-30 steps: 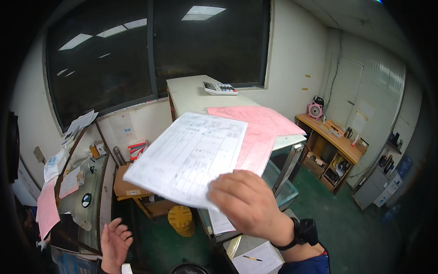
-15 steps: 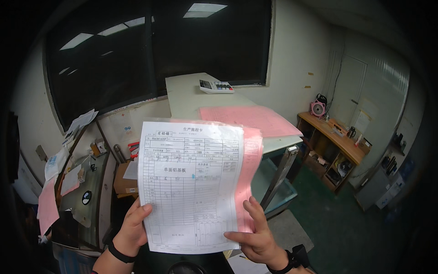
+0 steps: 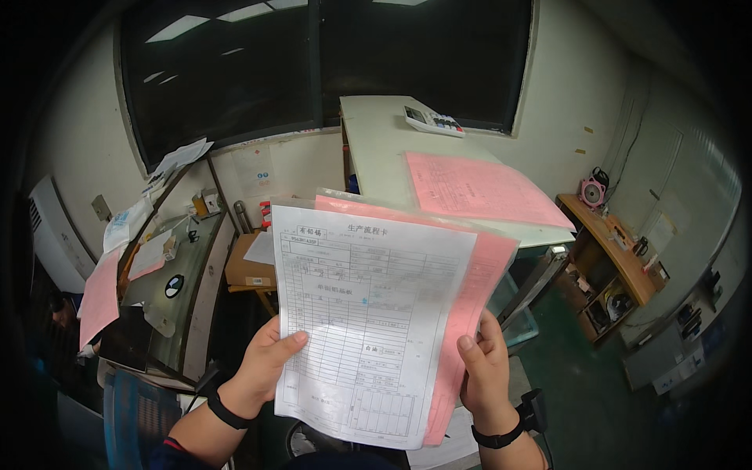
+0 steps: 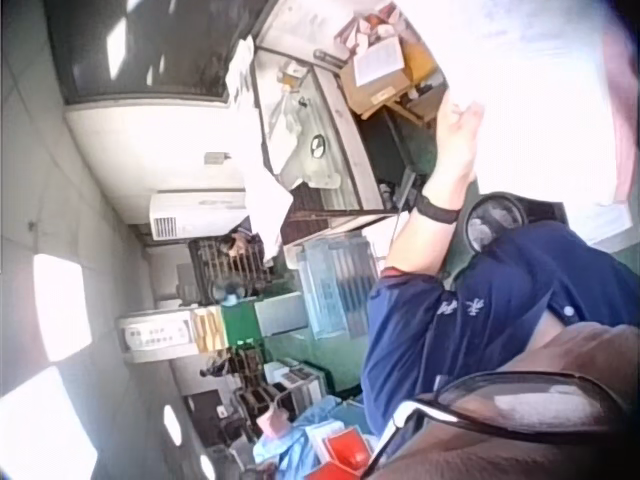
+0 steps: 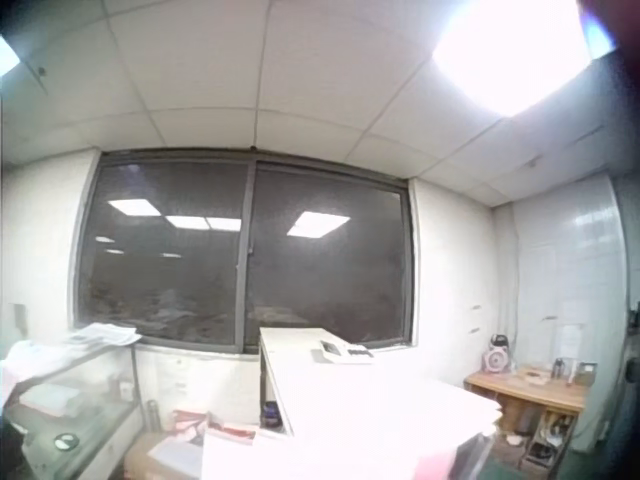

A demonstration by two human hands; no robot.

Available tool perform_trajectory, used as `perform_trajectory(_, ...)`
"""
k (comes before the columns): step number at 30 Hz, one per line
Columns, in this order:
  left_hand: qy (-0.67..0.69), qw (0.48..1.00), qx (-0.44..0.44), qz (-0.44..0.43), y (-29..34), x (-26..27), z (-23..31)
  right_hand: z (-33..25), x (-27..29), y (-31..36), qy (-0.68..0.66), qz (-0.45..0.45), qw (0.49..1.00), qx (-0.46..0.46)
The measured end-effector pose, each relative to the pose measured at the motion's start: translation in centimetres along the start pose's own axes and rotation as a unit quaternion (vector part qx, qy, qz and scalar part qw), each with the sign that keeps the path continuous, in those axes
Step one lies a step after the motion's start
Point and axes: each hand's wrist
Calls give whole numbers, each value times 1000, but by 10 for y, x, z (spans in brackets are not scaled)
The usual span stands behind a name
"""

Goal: Organizing and stacking printed circuit boards from a processing machine and reviewing production forms.

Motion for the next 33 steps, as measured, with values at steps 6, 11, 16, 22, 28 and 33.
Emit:
perform_trajectory(6,6,999,-8,30,17,3,-6,9,-6,-3,30,9,1000,-1)
perform_trajectory(11,-8,999,-25,22,30,4,-6,10,-6,0,24,12,1000,-9)
perform_trajectory(16,-14,999,-30,24,37,5,-7,13,-5,0,36,-2,999,-6)
perform_trajectory(22,-7,999,-31,16,36,2,-6,10,-5,3,24,-3,1000,0)
perform_trajectory(28,-54,989,-112,78,35,36,-17,-10,-1,-1,37,52,997,36)
perform_trajectory(33,-41,956,-192,219,58,93,-11,-18,16,-6,23,78,995,56)
Point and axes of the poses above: each hand's wrist, its own y-axis away from the middle knuckle, its own x-axis out of the back of the hand, z = x × y, and after that the axes turned 1 degree about -x, right-handed
